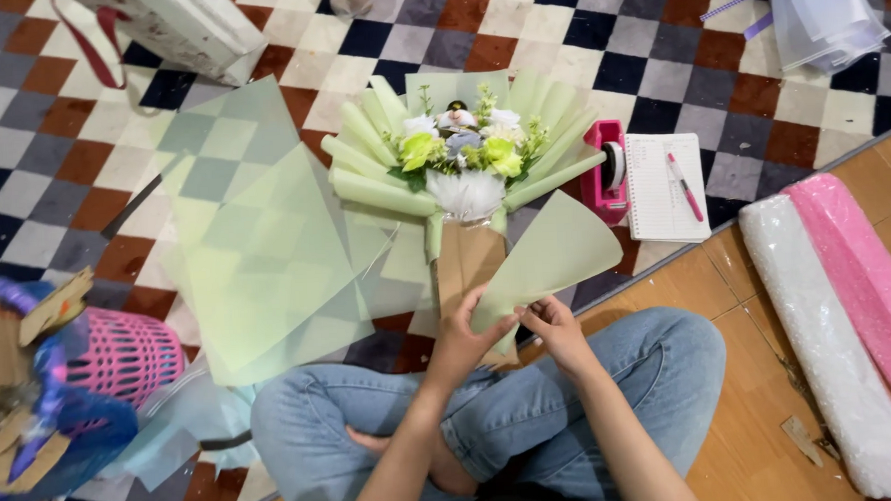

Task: Wrapping a flower bouquet with decorative paper and cutting it to size with scissors

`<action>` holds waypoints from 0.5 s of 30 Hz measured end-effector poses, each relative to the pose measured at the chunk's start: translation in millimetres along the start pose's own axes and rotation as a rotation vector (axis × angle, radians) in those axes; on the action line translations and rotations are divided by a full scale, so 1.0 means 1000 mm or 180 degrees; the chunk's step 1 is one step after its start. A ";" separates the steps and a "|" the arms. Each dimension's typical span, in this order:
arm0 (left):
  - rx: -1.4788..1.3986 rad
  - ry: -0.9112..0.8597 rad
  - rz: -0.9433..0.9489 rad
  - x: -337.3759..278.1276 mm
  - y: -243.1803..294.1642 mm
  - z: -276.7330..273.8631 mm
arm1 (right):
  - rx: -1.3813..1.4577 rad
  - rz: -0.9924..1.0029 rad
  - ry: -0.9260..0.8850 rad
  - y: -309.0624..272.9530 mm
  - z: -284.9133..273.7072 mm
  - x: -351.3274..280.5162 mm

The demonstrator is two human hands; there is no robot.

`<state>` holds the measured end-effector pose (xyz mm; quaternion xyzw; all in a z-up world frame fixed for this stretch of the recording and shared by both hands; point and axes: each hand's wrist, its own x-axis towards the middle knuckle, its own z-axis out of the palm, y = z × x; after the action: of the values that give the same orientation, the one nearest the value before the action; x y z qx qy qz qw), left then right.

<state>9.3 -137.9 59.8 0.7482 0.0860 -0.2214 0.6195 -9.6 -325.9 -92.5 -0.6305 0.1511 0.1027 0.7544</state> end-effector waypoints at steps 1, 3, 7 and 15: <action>-0.0002 0.0032 0.0005 -0.001 -0.013 0.000 | 0.0000 -0.0005 -0.0031 -0.006 0.005 -0.008; -0.0109 0.0392 0.0039 -0.003 -0.038 -0.001 | -0.0033 -0.0030 -0.0091 -0.018 0.014 -0.024; -0.0070 0.0432 0.0105 -0.027 -0.042 -0.013 | 0.0238 -0.0486 0.0066 -0.050 0.032 -0.038; -0.0727 0.0319 0.0296 -0.071 -0.045 -0.029 | 0.0646 -0.0471 0.0334 -0.095 0.063 -0.075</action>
<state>-65.3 -89.4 54.7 0.6861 0.1067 -0.1436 0.7052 -40.5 -278.5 31.8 -0.5648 0.1530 -0.0021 0.8109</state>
